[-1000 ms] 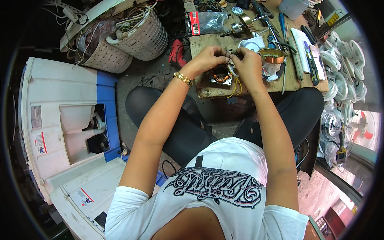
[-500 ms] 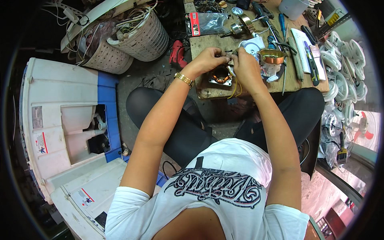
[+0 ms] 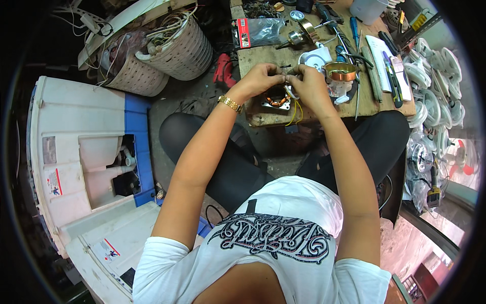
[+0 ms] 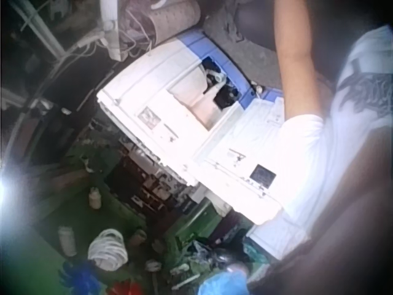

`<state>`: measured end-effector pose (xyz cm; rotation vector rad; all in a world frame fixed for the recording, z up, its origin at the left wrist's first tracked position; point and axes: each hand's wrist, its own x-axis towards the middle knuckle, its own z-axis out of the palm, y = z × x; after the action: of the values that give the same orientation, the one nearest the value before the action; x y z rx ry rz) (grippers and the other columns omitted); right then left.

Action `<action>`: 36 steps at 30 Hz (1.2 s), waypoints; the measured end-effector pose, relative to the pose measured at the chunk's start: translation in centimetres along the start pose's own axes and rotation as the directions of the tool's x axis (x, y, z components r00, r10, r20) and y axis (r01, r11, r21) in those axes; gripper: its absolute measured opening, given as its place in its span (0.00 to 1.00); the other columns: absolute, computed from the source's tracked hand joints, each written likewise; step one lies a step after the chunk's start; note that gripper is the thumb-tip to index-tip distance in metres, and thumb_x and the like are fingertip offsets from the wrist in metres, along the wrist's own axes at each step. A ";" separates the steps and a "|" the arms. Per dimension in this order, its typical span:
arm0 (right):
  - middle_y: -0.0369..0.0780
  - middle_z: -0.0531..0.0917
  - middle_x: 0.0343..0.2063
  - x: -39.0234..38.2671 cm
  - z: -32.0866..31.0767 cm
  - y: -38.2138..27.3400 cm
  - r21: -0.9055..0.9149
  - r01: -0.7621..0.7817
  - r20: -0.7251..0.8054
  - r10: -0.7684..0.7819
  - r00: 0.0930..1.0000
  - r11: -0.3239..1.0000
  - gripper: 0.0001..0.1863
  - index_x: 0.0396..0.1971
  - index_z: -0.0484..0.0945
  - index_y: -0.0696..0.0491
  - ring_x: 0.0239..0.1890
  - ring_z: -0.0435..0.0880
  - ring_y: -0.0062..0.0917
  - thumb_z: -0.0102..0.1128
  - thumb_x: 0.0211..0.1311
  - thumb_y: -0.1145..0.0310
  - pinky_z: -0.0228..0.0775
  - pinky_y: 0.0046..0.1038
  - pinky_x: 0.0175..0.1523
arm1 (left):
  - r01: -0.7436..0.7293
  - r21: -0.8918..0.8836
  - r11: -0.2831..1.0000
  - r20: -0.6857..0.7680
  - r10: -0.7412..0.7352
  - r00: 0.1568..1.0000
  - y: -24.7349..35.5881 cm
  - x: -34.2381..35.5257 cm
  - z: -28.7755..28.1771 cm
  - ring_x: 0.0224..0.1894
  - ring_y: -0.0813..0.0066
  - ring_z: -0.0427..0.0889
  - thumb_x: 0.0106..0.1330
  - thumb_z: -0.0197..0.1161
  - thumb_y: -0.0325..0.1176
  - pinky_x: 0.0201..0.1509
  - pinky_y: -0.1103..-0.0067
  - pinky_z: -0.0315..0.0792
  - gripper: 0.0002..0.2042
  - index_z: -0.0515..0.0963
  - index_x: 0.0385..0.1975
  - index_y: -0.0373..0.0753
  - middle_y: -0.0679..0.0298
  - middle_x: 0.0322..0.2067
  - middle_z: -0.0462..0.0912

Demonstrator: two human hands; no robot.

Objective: The person sits on the floor and works on a small motor assembly, using pliers and a screwdriver to adjust wires and components. They repeatedly pick up and set down tools while manipulating the motor's internal parts.

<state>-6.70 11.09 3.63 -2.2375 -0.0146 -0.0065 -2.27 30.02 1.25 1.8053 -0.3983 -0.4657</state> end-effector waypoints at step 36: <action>0.47 0.87 0.25 0.8 1.1 1.9 0.097 -0.146 0.109 0.135 0.985 0.985 0.16 0.36 0.85 0.62 0.27 0.86 0.32 0.68 0.61 0.62 0.76 0.34 0.36 | -0.294 0.424 0.857 0.041 0.307 0.951 0.9 -1.3 -1.3 0.37 0.51 0.86 0.53 0.72 0.34 0.43 0.65 0.78 0.11 0.86 0.35 0.37 0.51 0.33 0.87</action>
<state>-5.84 10.84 1.47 -2.1273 0.0856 0.1818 -2.72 31.49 2.54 2.1172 -0.8001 -0.1342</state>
